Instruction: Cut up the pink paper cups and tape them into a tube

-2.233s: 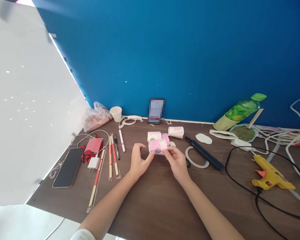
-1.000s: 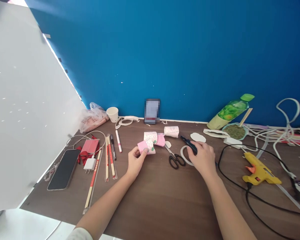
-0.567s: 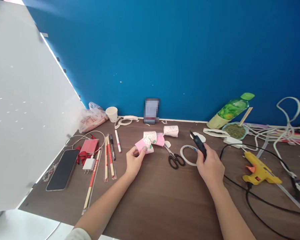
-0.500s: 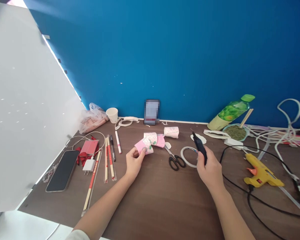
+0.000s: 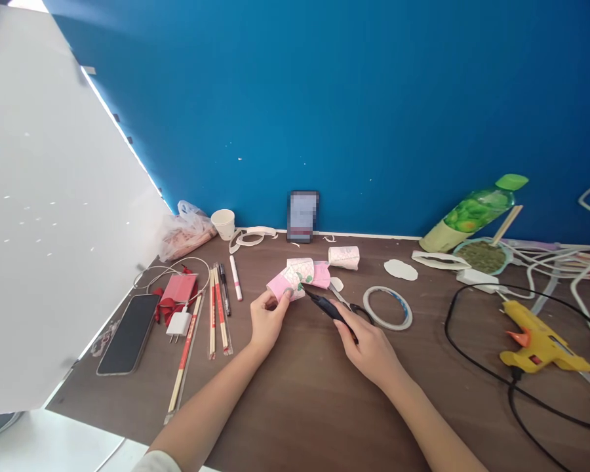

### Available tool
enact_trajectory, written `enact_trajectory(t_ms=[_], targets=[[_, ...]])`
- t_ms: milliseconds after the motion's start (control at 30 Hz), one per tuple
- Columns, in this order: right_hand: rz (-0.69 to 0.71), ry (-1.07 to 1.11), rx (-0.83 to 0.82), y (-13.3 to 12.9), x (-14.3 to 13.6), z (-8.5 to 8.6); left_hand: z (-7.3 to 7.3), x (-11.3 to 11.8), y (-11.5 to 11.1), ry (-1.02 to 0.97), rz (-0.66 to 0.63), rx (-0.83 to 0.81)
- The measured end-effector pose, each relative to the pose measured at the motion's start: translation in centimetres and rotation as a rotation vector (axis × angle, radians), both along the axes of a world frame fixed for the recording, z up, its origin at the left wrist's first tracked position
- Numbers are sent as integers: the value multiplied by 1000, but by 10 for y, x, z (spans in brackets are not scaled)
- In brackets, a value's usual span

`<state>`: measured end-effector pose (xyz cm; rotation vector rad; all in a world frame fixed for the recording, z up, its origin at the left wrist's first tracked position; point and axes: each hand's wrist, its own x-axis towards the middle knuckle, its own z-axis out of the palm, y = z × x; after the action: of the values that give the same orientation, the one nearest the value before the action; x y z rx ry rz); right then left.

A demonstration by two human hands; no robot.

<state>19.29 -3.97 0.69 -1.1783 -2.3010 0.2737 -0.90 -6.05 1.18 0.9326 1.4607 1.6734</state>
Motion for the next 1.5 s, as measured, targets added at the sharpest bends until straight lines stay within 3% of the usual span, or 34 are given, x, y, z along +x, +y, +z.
enact_trajectory(t_ms=[833,1100,1500], targets=[[27,-120,225,3,1,7,-7,-2,0,101,-74,-11],[50,-130,180,2,5,10,0,-5,1,-35,-105,-60],[79,-186,118,2,8,11,-7,-8,2,92,-145,-97]])
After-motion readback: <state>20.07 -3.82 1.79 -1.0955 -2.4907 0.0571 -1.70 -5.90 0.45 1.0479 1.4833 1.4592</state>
